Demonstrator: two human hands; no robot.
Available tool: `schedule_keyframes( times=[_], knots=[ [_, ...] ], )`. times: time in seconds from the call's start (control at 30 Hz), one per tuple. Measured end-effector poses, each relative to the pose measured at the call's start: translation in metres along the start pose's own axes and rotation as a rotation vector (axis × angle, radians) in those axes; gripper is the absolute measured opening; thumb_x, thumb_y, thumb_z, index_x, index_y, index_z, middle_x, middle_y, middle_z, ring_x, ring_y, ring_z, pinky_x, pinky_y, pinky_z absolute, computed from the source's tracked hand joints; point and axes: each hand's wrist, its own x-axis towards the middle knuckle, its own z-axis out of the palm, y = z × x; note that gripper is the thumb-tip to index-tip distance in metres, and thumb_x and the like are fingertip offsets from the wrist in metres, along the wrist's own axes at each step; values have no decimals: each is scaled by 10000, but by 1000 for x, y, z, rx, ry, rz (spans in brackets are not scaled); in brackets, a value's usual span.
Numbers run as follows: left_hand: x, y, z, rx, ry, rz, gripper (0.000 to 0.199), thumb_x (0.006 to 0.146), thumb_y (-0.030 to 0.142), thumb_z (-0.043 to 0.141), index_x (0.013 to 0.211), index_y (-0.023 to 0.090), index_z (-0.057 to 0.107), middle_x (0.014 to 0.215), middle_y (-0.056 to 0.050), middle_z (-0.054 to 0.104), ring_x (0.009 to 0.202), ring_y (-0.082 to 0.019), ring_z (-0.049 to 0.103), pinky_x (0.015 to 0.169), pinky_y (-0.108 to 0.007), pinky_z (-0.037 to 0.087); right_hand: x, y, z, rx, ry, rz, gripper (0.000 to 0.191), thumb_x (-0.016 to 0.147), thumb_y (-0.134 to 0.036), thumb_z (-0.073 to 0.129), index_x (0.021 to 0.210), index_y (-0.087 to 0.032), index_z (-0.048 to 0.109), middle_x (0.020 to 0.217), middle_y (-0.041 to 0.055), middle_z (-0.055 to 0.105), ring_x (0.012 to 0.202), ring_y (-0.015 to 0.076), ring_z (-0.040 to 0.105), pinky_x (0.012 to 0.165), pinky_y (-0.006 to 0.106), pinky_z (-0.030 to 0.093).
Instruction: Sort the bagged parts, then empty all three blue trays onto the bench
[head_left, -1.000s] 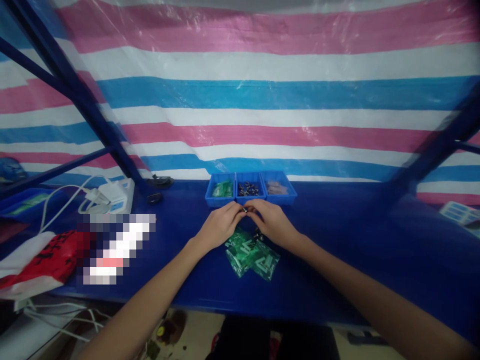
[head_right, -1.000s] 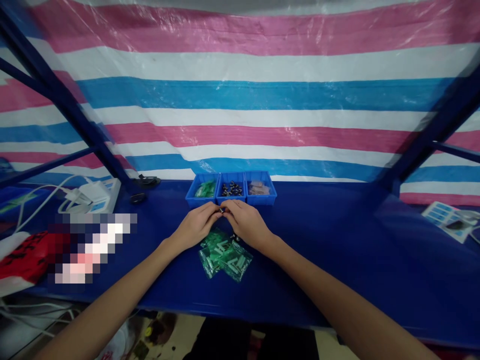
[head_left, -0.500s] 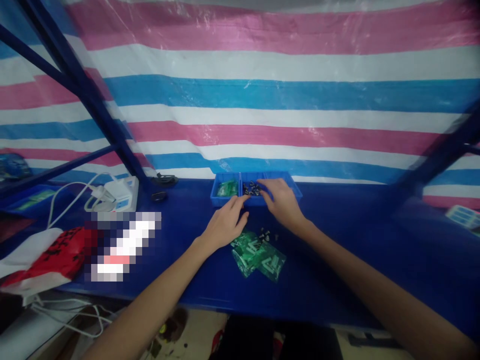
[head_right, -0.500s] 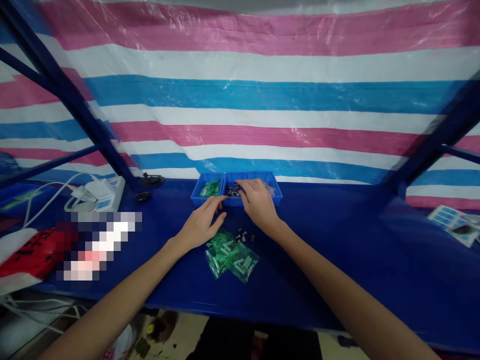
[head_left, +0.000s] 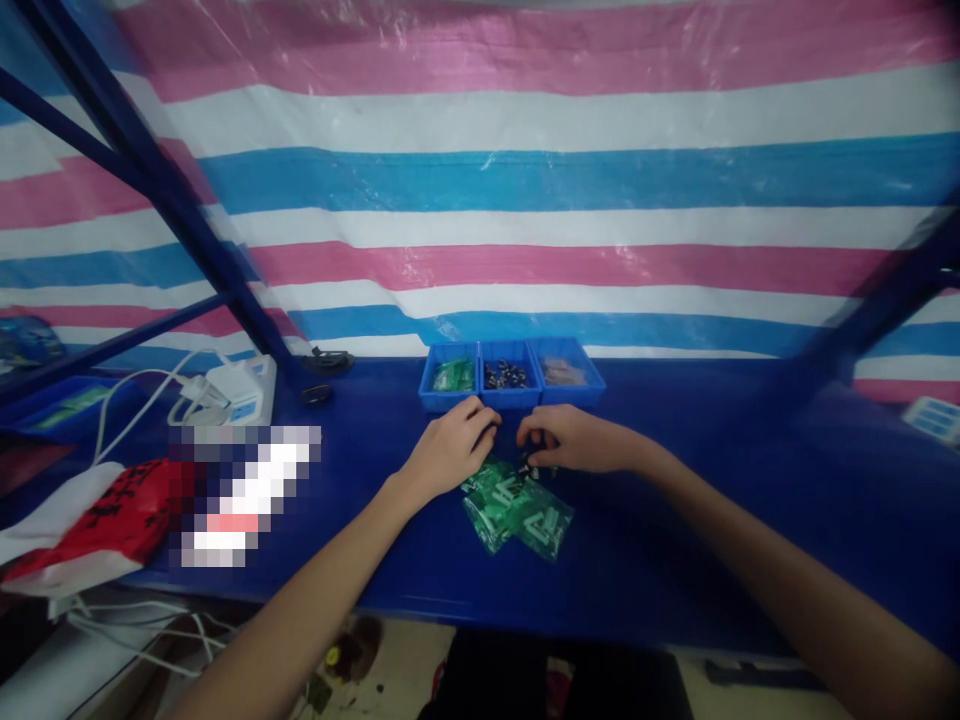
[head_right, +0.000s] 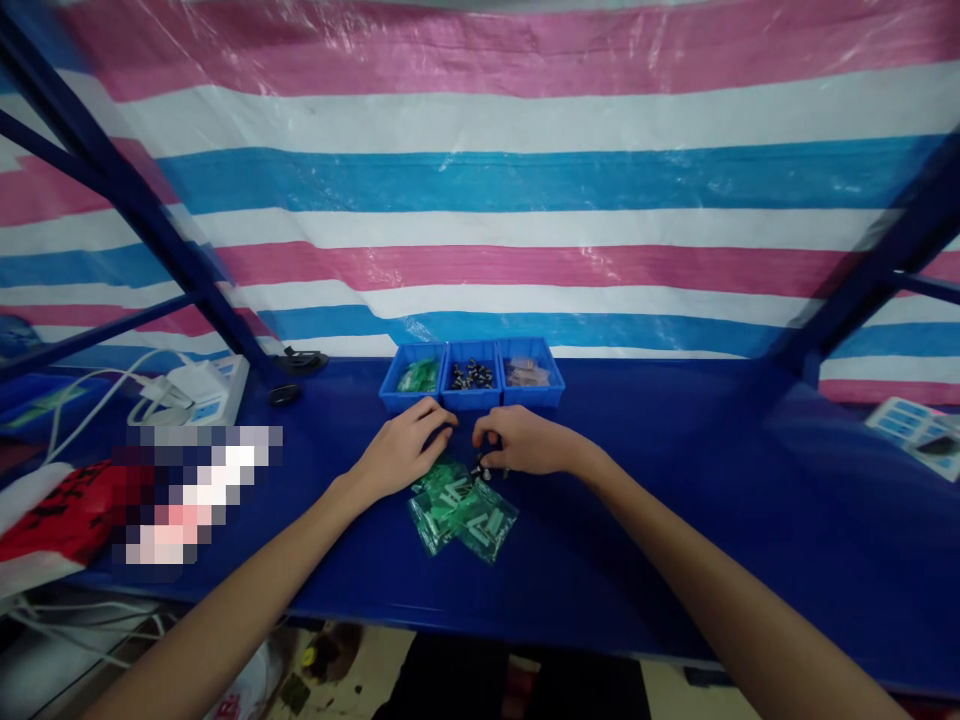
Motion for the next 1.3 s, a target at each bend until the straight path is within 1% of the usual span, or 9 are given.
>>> schedule_keyframes(
  times=[0.13,0.27,0.37,0.47,0.67,0.83,1.1,1.3],
  knots=[
    [0,-1,1,-10,3,9,213,1024,232,433,1133,196,612,1079,-59,605,929,-176,638,706,-281,541,-1,-2,6,43,-48,23,114,817,-108,648,859,-200,700,667,-23,622,591,128,570,541,231,406],
    [0,-1,1,-16,0,10,209,1023,226,433,1118,195,616,1075,-59,608,937,-177,639,717,-278,537,-1,-10,10,22,-22,8,99,816,-96,643,806,-192,667,651,-28,598,589,121,542,542,231,377],
    [1,-1,2,-8,-14,5,204,1024,230,437,1116,200,617,1086,-57,606,939,-177,637,734,-282,534,0,-14,13,-7,20,-9,125,798,-58,644,793,-182,642,666,-30,587,600,115,524,559,229,371],
    [1,-1,2,-3,-24,4,207,1026,240,436,1115,205,618,1071,-55,603,929,-178,636,736,-282,532,1,-15,16,11,71,-35,151,798,-28,622,783,-178,623,665,-35,576,589,108,513,560,224,371],
    [1,0,0,-12,-44,12,188,1017,240,451,1074,210,628,1013,-49,601,902,-177,633,728,-277,524,6,-10,23,48,140,-66,134,832,-53,633,779,-176,642,671,-28,610,611,119,560,598,234,395],
    [0,-1,2,5,-47,24,167,1001,247,485,1060,209,636,985,-47,603,898,-185,630,724,-286,525,9,-10,28,52,217,-81,138,822,-50,657,776,-179,641,700,-26,639,629,121,587,628,240,419],
    [1,0,0,8,-52,29,195,1011,292,498,1100,190,640,1009,-53,614,941,-198,634,743,-308,536,10,-12,24,110,403,-19,93,816,-99,704,798,-187,679,737,-16,699,666,128,635,636,240,447],
    [1,-1,-1,-14,-45,44,198,1030,303,489,1081,181,637,1017,-53,617,962,-194,632,771,-304,531,11,-13,25,138,431,-13,106,802,-85,725,822,-182,688,765,-12,712,669,121,630,639,236,455]
  ],
)
